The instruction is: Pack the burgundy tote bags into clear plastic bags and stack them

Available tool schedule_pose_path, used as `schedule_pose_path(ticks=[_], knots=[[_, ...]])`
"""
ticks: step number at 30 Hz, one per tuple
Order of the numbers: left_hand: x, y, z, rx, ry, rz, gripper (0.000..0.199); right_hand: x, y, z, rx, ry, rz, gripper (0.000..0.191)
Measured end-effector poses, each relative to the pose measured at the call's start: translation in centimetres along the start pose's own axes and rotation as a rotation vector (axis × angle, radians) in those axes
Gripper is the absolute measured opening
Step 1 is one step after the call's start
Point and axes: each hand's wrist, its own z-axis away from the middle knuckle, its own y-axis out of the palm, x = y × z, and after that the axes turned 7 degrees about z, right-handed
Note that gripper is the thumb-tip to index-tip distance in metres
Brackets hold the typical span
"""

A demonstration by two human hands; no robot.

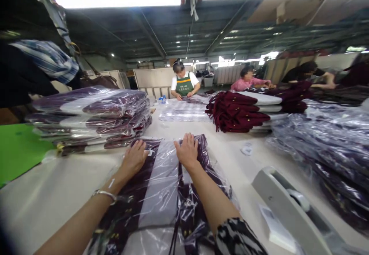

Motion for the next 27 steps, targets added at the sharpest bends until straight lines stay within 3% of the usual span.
schedule_pose_path(ticks=[3, 6, 8, 11, 17, 21, 24, 27], knots=[[1.3, 3.0, -3.0, 0.048, -0.016, 0.003, 0.05, -2.7, 2.2, -2.4, -0.064, -0.018, 0.085, 0.075], [3.4, 6.5, -3.8, 0.118, -0.111, 0.069, 0.057, -6.1, 4.1, -3.4, -0.101, -0.093, 0.178, 0.073], [4.4, 8.2, -3.6, 0.115, -0.171, 0.144, 0.062, -7.9, 4.8, -3.7, -0.069, -0.074, 0.191, 0.072], [5.1, 9.2, -3.3, 0.129, -0.216, 0.275, 0.062, -9.3, 5.4, -3.8, 0.033, -0.008, 0.178, 0.071], [4.8, 9.1, -4.4, 0.088, -0.194, 0.304, 0.058, -8.6, 5.9, -5.0, 0.062, -0.016, 0.17, 0.069], [5.4, 7.6, -4.3, 0.075, -0.226, 0.382, 0.059, -7.1, 2.6, -5.8, 0.185, 0.039, 0.05, 0.068], [7.2, 5.5, -1.2, 0.038, -0.305, 0.373, 0.077, -5.8, -0.8, -3.5, 0.165, -0.012, 0.018, 0.069], [9.3, 3.4, 3.4, 0.163, -0.456, 0.419, 0.092, -4.5, -1.9, 1.9, 0.143, -0.185, 0.008, 0.07]])
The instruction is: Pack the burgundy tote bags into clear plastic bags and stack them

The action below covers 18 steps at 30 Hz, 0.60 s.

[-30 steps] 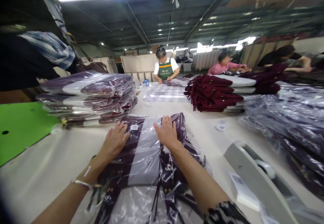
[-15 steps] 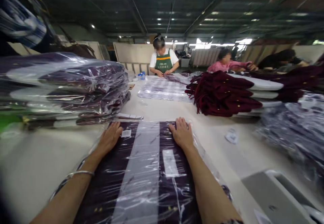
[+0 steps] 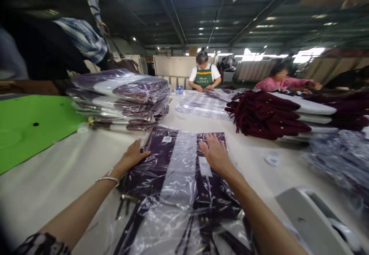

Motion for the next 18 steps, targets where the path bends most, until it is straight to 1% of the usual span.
schedule_pose_path(ticks=[1, 3, 5, 6, 8, 10, 12, 15, 18], knots=[[0.8, -0.7, 1.1, 0.047, -0.062, 0.024, 0.093, 0.6, 0.5, 1.9, 0.011, -0.056, 0.015, 0.071], [1.7, -1.8, 2.7, 0.113, -0.164, 0.076, 0.092, 1.6, 2.2, 5.4, 0.079, -0.133, 0.057, 0.074], [1.8, -2.4, 3.2, 0.153, -0.229, 0.122, 0.087, 2.0, 3.8, 7.8, 0.178, -0.165, 0.094, 0.075], [1.6, -2.6, 3.2, 0.18, -0.253, 0.153, 0.084, 2.0, 4.4, 8.4, 0.213, -0.177, 0.104, 0.074], [1.0, -3.0, 3.0, 0.242, -0.28, 0.227, 0.077, 2.0, 5.0, 8.8, 0.237, -0.2, 0.112, 0.072], [0.2, -3.5, 3.0, 0.318, -0.29, 0.327, 0.071, 2.0, 4.8, 8.7, 0.233, -0.213, 0.112, 0.07], [-0.6, -4.1, 3.4, 0.402, -0.291, 0.443, 0.069, 2.1, 4.4, 8.4, 0.232, -0.2, 0.098, 0.069], [-1.8, -4.7, 4.7, 0.511, -0.258, 0.625, 0.068, 2.2, 3.9, 8.3, 0.222, -0.173, 0.044, 0.068], [-3.1, -5.1, 6.7, 0.54, -0.19, 0.769, 0.062, 1.7, 3.5, 8.8, 0.214, -0.174, -0.031, 0.064]])
